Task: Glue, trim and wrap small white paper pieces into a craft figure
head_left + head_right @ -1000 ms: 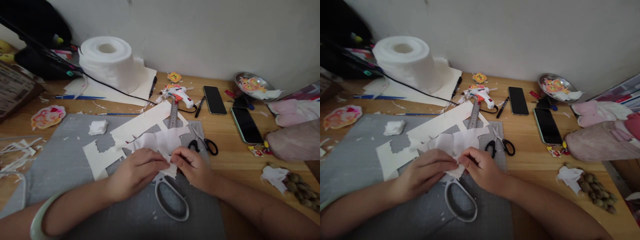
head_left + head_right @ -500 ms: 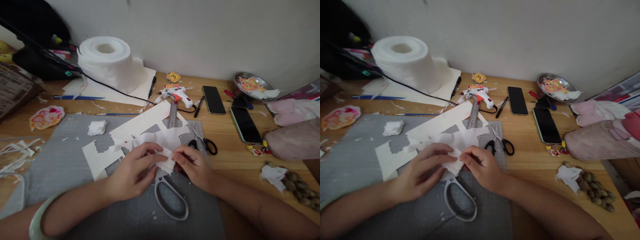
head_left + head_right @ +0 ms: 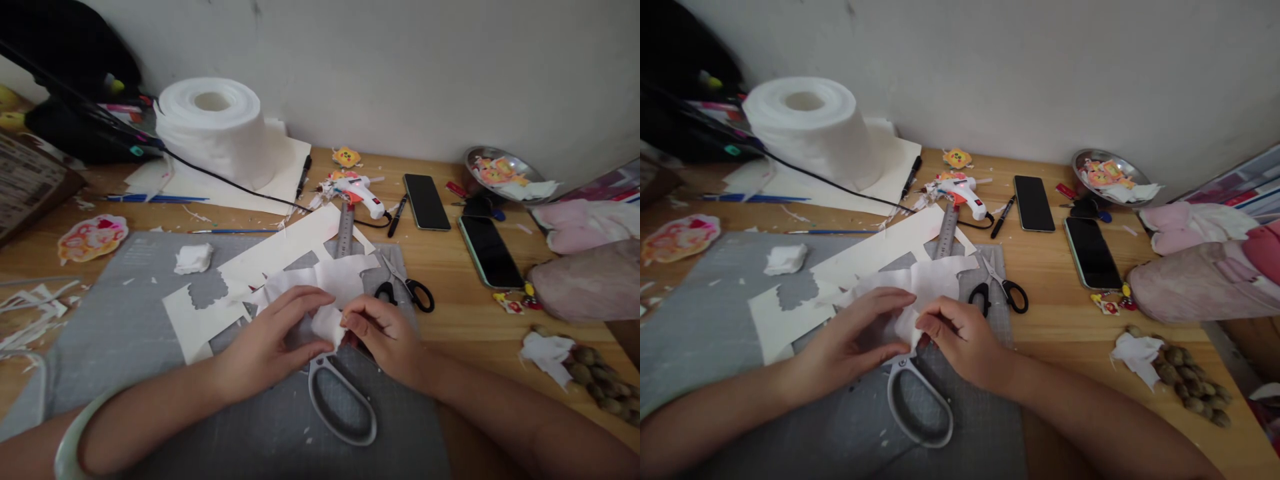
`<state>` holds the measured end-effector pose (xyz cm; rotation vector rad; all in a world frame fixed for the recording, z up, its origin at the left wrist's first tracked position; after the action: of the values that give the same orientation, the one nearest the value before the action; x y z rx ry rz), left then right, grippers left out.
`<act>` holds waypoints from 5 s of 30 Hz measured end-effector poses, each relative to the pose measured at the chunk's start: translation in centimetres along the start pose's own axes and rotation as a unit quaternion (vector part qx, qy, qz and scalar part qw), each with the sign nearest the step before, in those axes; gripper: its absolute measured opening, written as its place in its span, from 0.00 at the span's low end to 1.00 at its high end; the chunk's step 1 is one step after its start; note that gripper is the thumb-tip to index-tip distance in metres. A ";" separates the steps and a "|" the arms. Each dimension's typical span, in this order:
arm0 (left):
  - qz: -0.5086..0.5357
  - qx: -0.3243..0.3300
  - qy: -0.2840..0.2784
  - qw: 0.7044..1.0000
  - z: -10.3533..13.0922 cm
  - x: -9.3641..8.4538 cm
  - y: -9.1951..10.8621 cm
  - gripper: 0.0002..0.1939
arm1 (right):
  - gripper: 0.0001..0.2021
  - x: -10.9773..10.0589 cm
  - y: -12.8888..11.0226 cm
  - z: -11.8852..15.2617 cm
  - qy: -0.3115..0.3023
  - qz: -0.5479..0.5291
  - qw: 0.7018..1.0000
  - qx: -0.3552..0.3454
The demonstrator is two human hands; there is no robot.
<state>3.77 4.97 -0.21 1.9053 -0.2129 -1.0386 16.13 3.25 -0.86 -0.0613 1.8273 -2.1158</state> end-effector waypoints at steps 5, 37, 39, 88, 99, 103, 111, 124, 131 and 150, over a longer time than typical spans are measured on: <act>0.009 0.010 -0.012 1.000 0.0 0.0 0.2 0.15 | 0.10 0.1 -0.3 0.1 0.001 0.034 0.999 -0.016; 0.076 0.043 -0.003 0.996 -0.4 0.1 0.5 0.08 | 0.09 0.1 -0.4 -0.3 -0.018 0.000 0.999 -0.031; 0.086 0.041 -0.008 0.995 -0.4 0.1 0.5 0.08 | 0.08 0.2 -0.8 -0.3 -0.016 0.012 0.998 -0.066; 0.025 0.078 -0.021 0.996 -0.3 -0.1 1.4 0.10 | 0.06 1.9 -2.7 1.1 -0.064 0.203 0.957 -0.197; 0.021 0.108 -0.019 0.994 0.0 0.0 1.4 0.11 | 0.08 1.4 -3.1 1.4 -0.038 0.153 0.963 -0.219; 0.014 0.136 -0.032 0.990 0.1 0.1 1.8 0.14 | 0.08 0.8 -2.2 1.4 0.006 0.115 0.978 -0.173; 0.005 0.135 -0.020 0.991 0.2 0.0 1.8 0.13 | 0.04 0.6 -2.0 1.0 0.011 0.124 0.981 -0.149; 0.002 0.133 -0.010 0.991 0.1 -0.1 1.8 0.12 | 0.08 1.4 -2.6 1.3 -0.038 0.178 0.964 -0.194; 0.064 0.072 -0.008 0.995 0.2 0.1 0.6 0.09 | 0.09 1.9 -2.4 1.2 -0.060 0.243 0.952 -0.179; 0.491 -0.140 -0.062 0.858 0.3 1.9 -0.8 0.09 | 0.10 1.7 -2.9 2.0 -0.057 0.245 0.926 -0.281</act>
<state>4.56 4.25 -2.04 1.1803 -0.9426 -0.4343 14.42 1.18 1.97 0.1198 2.0524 -1.1958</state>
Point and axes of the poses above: each hand's wrist, its own z-axis away from the middle knuckle, its own x-axis out of the palm, y = z × x, the point moved 7 cm from there along -z, towards the middle knuckle, and after that the axes turned 8 degrees about x, right-handed, at the moved point
